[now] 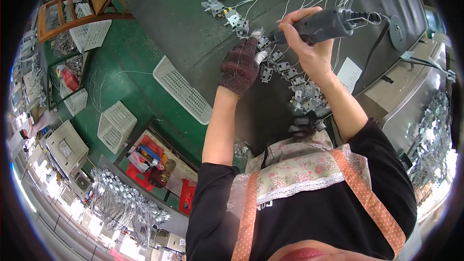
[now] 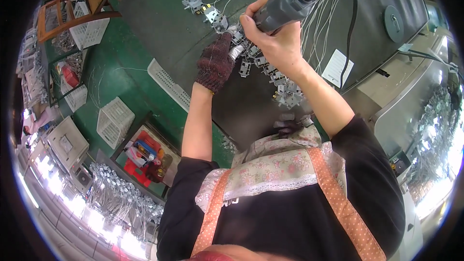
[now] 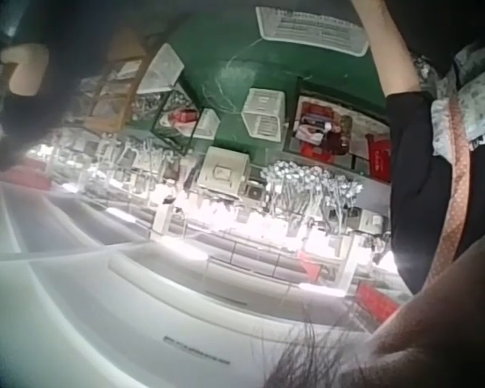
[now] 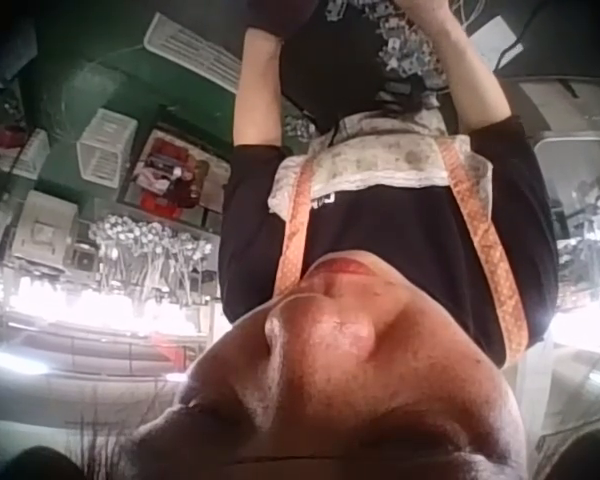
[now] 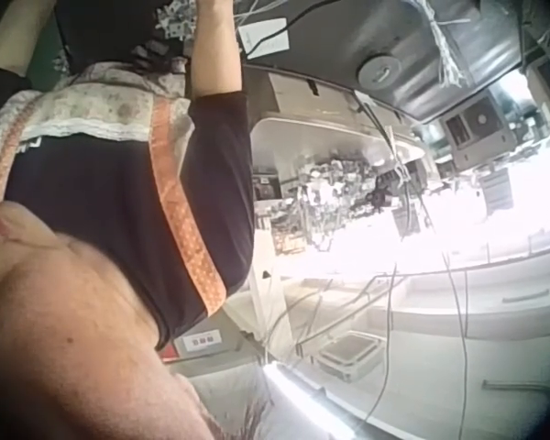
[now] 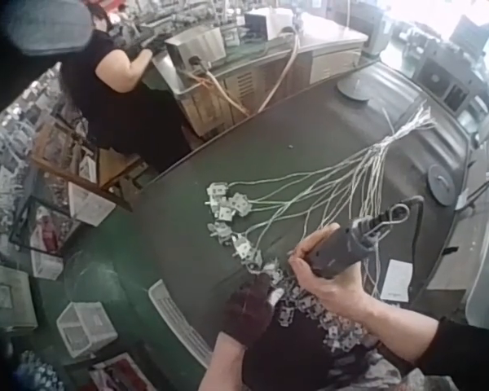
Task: Assemble and refine small electronic components using a handheld rotary tool at an industrial workbench.
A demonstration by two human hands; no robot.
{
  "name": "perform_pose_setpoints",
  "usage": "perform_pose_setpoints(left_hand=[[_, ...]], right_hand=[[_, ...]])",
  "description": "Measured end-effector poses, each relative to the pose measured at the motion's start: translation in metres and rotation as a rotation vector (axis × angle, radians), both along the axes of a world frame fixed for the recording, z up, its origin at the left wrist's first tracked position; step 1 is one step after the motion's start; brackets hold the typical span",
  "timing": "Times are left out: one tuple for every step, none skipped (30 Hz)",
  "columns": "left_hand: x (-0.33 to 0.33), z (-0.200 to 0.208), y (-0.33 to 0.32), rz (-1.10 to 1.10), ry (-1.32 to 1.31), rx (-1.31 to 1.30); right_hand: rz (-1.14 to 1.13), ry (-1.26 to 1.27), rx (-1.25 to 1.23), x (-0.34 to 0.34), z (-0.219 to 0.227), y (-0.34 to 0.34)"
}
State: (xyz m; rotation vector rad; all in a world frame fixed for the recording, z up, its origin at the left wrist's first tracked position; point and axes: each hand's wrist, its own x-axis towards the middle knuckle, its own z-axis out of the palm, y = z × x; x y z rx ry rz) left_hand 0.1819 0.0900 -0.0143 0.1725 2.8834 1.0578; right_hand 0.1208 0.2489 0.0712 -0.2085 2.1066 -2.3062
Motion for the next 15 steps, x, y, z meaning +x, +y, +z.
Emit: perform_pose_setpoints(left_hand=[[0.001, 0.001, 0.000, 0.004, -0.025, -0.002], [0.001, 0.002, 0.000, 0.004, -0.025, -0.003], [-0.001, 0.005, 0.001, 0.006, -0.057, 0.011], [-0.002, 0.009, 0.001, 0.008, -0.089, 0.024], [-0.002, 0.012, 0.002, 0.007, -0.088, 0.024], [-0.002, 0.016, 0.002, 0.009, -0.114, 0.018], [-0.001, 0.018, 0.001, 0.011, -0.142, 0.012], [0.001, 0.018, 0.000, 0.014, -0.142, 0.008], [0.002, 0.017, 0.000, -0.006, -0.135, 0.012], [0.003, 0.016, -0.001, -0.026, -0.129, 0.014], [0.005, 0.017, -0.002, -0.026, -0.131, 0.013], [0.006, 0.019, -0.003, -0.050, -0.108, 0.022], [0.006, 0.021, -0.002, -0.074, -0.086, 0.031], [0.007, 0.018, 0.001, -0.084, -0.084, 0.033], [0.008, 0.015, 0.003, -0.053, 0.115, 0.049]], right_hand=[[0.002, -0.029, -0.006, -0.001, 0.001, -0.001], [0.003, -0.029, -0.006, -0.002, 0.000, 0.000], [-0.001, -0.029, -0.023, -0.004, -0.001, 0.003], [-0.004, -0.029, -0.040, -0.006, -0.001, 0.004], [-0.005, -0.028, -0.039, -0.008, 0.000, 0.005], [-0.043, -0.040, -0.114, -0.009, 0.001, 0.004], [-0.080, -0.054, -0.190, -0.010, 0.001, 0.003], [-0.077, -0.054, -0.194, -0.012, 0.000, 0.000], [-0.117, -0.019, -0.214, -0.014, -0.002, -0.001], [-0.157, 0.016, -0.235, -0.016, -0.004, -0.002], [-0.136, -0.015, -0.148, -0.018, -0.009, -0.001], [-0.145, -0.012, -0.146, -0.021, -0.014, 0.000], [-0.076, -0.074, 0.000, -0.023, -0.020, 0.000], [-0.007, -0.138, 0.147, -0.023, -0.028, 0.001], [-0.025, -0.163, 0.142, -0.021, -0.039, -0.005]])
